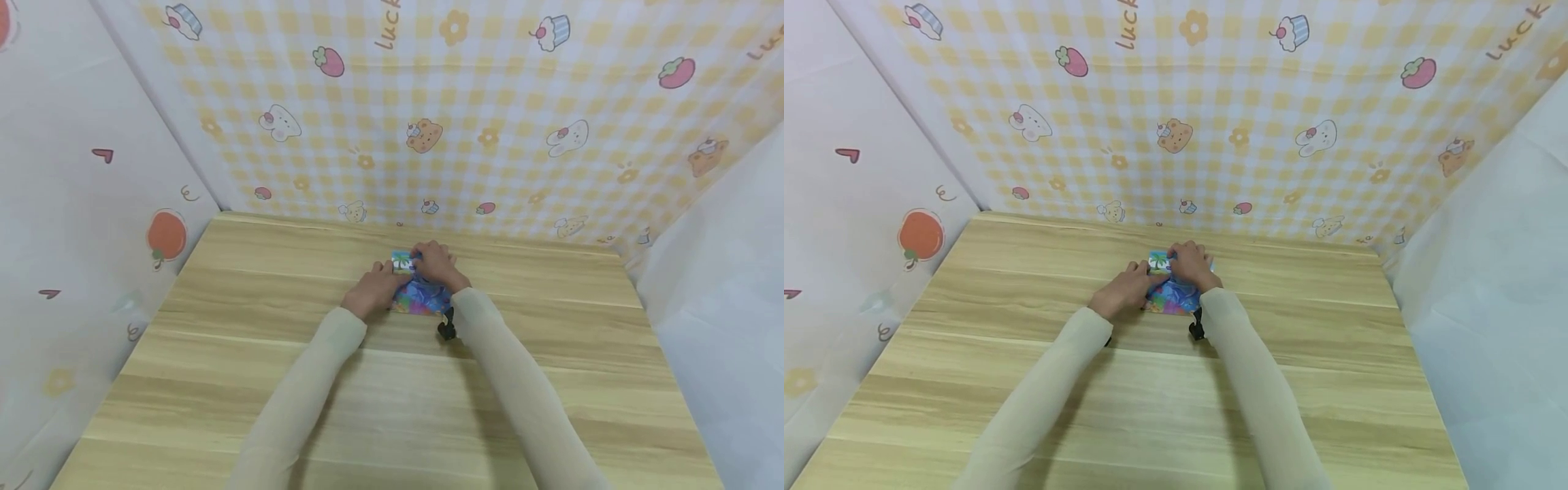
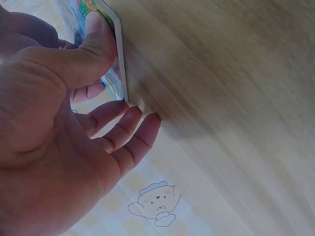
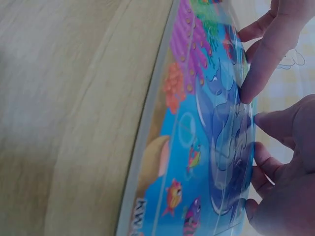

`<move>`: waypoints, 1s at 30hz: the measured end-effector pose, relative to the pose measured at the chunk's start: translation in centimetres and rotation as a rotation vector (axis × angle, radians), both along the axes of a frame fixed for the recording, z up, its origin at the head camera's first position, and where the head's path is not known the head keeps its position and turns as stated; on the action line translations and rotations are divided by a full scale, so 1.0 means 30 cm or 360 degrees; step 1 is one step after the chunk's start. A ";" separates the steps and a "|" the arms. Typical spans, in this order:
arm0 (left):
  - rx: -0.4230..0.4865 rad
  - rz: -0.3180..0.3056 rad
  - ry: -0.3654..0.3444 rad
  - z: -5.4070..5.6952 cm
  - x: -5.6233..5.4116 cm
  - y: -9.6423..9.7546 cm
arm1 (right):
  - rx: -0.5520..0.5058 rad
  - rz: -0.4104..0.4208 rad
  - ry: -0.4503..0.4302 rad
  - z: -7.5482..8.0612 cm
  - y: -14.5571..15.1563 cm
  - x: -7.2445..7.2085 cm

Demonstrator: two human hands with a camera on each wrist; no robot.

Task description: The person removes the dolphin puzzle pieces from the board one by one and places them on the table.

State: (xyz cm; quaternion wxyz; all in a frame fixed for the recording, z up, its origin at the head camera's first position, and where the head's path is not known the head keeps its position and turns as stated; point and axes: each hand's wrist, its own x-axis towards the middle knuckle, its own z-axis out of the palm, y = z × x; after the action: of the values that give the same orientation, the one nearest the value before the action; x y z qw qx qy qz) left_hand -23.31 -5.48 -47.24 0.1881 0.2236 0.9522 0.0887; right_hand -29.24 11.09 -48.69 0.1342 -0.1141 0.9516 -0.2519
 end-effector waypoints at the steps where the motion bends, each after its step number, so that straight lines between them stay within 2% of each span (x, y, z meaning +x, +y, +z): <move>1: 0.0000 0.0000 -0.0005 0.002 0.001 0.002 | 0.0004 -0.0003 -0.0007 0.001 -0.001 -0.001; 10: 0.0008 -0.0019 0.0010 0.009 0.007 0.009 | -0.0001 -0.0055 -0.0056 -0.003 0.004 -0.014; 17: 0.0000 -0.0027 0.0032 0.013 0.003 0.005 | -0.0109 -0.0036 0.0015 0.008 0.006 -0.013; 25: -0.0103 0.0064 -0.0043 0.037 0.003 0.043 | -0.0185 0.0000 0.0005 0.011 0.011 -0.013; 30: -0.0191 0.0080 -0.0052 0.051 0.007 0.071 | -0.0179 0.0026 -0.0010 0.007 0.007 -0.014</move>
State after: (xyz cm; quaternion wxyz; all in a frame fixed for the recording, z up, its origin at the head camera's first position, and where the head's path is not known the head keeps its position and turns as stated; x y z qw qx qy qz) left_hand -23.10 -3.36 -45.72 0.2144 0.1865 0.9580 0.0398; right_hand -29.65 11.29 -48.49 0.1327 -0.1285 0.9345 -0.3044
